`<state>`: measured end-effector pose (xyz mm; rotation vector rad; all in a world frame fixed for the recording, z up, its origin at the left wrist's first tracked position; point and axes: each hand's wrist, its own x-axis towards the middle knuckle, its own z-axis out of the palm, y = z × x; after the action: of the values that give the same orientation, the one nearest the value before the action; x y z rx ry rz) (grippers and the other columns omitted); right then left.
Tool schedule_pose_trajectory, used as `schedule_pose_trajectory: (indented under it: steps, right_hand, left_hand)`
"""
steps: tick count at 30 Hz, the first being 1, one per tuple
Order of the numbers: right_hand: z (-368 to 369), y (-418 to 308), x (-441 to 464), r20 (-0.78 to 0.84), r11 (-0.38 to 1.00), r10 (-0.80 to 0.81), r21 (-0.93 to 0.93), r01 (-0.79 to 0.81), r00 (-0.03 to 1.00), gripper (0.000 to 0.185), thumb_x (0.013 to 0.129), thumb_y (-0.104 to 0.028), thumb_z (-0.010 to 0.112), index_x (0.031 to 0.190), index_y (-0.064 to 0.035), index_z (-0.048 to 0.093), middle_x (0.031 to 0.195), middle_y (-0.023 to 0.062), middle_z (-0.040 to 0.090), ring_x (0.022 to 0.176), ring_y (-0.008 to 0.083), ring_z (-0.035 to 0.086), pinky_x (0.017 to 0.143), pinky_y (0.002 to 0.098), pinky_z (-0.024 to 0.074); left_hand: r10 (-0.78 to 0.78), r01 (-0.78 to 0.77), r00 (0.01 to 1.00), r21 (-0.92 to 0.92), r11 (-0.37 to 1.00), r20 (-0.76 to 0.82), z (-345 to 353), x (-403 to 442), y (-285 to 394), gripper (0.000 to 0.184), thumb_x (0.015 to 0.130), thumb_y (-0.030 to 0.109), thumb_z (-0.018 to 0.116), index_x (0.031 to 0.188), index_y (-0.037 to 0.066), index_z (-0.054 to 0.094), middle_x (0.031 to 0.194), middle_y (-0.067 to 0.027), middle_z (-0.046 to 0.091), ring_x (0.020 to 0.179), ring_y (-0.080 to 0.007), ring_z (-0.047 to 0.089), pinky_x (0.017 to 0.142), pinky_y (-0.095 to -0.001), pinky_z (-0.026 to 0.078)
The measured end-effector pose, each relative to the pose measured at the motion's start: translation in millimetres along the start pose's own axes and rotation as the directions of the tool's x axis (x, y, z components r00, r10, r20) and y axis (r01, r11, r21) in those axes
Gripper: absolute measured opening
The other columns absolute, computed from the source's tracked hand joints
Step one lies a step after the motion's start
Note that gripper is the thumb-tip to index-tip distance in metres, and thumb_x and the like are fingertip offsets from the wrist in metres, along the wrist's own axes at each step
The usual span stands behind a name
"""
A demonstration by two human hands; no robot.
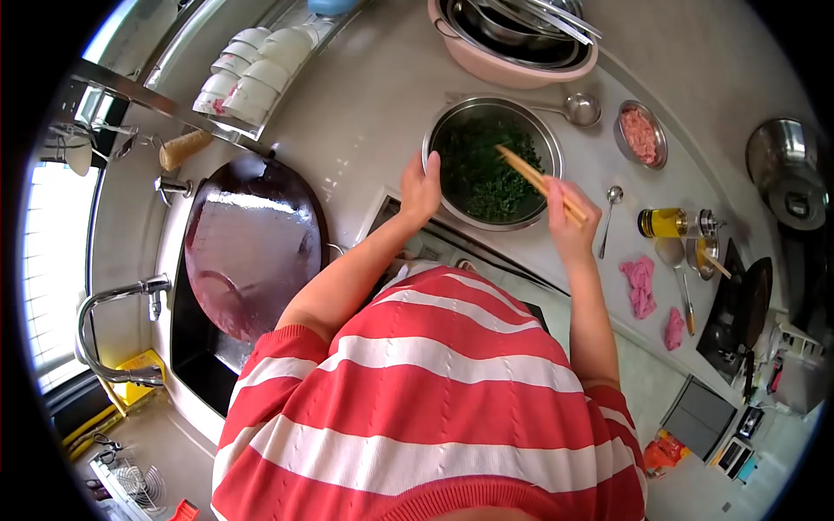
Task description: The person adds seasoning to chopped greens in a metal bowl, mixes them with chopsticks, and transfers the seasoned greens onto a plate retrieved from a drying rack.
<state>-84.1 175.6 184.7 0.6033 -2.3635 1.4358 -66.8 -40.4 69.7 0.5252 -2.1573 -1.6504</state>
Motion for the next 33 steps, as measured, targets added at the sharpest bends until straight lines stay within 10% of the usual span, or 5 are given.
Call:
schedule_pose_trajectory:
  steps: [5,15,22,33]
  right_hand:
    - [19.9,-23.9,-12.6,0.271,0.993,-0.066,0.117,0.035,0.960,0.012,0.080,-0.006,0.059,0.090,0.0001,0.063,0.074,0.0084,0.062,0.063,0.0123,0.057,0.055,0.0242,0.0459]
    - [6.8,32.8,17.1,-0.033,0.996,0.087,-0.016,-0.088,0.996,0.014,0.083,-0.011,0.056,0.086,0.0010,0.063,0.070,0.0075,0.061,0.057,0.0114,0.056,0.051,0.0237,0.0432]
    - [32.8,-27.9,-19.5,0.187,0.947,-0.321,0.098,0.307,0.928,0.016,0.076,-0.005,0.061,0.090,0.0007,0.060,0.076,0.0109,0.061,0.063,0.0213,0.061,0.057,0.0294,0.0499]
    - [-20.2,30.1,23.5,-0.038,1.000,-0.012,-0.012,0.012,0.999,0.011,0.081,-0.005,0.058,0.087,0.0016,0.064,0.072,0.0096,0.063,0.060,0.0127,0.059,0.054,0.0225,0.0455]
  left_hand:
    - [-0.087,0.088,0.995,-0.008,0.996,0.050,-2.3,1.4,15.0,0.042,0.089,0.036,0.042,0.099,-0.003,0.053,0.077,-0.0188,0.057,0.073,-0.0268,0.054,0.070,-0.0364,0.041]
    - [-0.030,0.025,0.994,0.053,0.998,0.103,-6.0,11.7,2.9,0.041,0.088,0.037,0.044,0.093,-0.003,0.055,0.071,-0.0185,0.057,0.068,-0.0284,0.054,0.066,-0.0377,0.041]
    - [-0.036,0.033,0.997,0.037,0.999,0.069,-4.7,13.7,3.6,0.042,0.089,0.038,0.042,0.094,-0.002,0.055,0.073,-0.0210,0.057,0.071,-0.0314,0.055,0.067,-0.0388,0.041]
    - [-0.096,0.088,0.991,0.085,0.992,0.093,-8.5,11.7,18.0,0.039,0.088,0.034,0.044,0.097,-0.002,0.055,0.074,-0.0188,0.058,0.069,-0.0299,0.054,0.067,-0.0360,0.042]
